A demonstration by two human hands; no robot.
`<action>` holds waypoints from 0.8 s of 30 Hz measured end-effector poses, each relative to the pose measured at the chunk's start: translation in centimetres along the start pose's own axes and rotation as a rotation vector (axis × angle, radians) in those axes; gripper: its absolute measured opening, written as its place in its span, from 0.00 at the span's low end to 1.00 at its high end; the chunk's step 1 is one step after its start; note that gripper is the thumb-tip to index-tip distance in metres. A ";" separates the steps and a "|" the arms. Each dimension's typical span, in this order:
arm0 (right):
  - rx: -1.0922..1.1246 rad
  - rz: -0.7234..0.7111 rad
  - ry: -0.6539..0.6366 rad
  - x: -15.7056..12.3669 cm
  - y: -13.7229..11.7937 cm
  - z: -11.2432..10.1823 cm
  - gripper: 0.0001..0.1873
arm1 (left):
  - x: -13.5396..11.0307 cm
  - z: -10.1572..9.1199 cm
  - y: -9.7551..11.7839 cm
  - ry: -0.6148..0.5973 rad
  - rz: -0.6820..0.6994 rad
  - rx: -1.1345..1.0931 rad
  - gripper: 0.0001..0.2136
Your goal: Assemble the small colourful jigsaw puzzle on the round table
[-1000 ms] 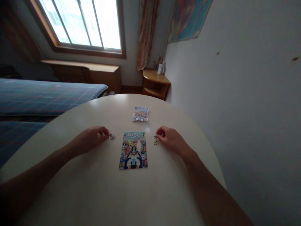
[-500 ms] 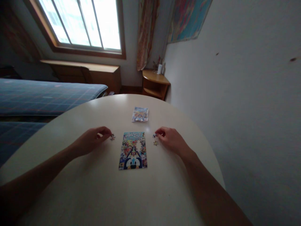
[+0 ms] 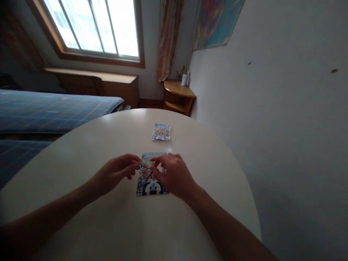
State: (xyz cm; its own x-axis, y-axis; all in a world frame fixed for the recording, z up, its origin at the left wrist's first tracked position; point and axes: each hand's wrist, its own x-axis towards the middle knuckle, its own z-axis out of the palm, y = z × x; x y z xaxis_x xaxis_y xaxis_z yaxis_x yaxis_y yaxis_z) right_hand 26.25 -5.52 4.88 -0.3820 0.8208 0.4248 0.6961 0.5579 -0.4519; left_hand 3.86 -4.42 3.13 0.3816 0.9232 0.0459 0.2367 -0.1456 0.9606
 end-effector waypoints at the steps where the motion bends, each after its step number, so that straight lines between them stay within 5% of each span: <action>1: 0.009 -0.026 -0.009 -0.1 -0.4 0.3 0.09 | 0.0 0.1 0.0 0.001 -0.002 -0.007 0.16; 13: -0.122 -0.237 -0.029 -0.2 0.1 1.7 0.12 | -0.1 1.8 -0.7 -0.053 -0.040 -0.180 0.14; 20: -0.036 -0.183 -0.086 0.1 1.3 1.2 0.11 | 0.0 1.7 -0.5 -0.026 0.027 -0.016 0.11; 24: -0.108 -0.124 -0.151 0.3 3.0 -0.1 0.15 | -0.4 1.4 -0.4 0.034 0.215 0.220 0.09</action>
State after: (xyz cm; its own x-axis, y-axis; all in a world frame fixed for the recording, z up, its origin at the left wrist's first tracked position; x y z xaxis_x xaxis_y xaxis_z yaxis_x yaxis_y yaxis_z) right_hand 28.32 -3.61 3.71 -0.5499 0.7604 0.3457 0.6962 0.6459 -0.3134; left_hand 4.83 -5.22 2.38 0.4147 0.8737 0.2543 0.3432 -0.4090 0.8455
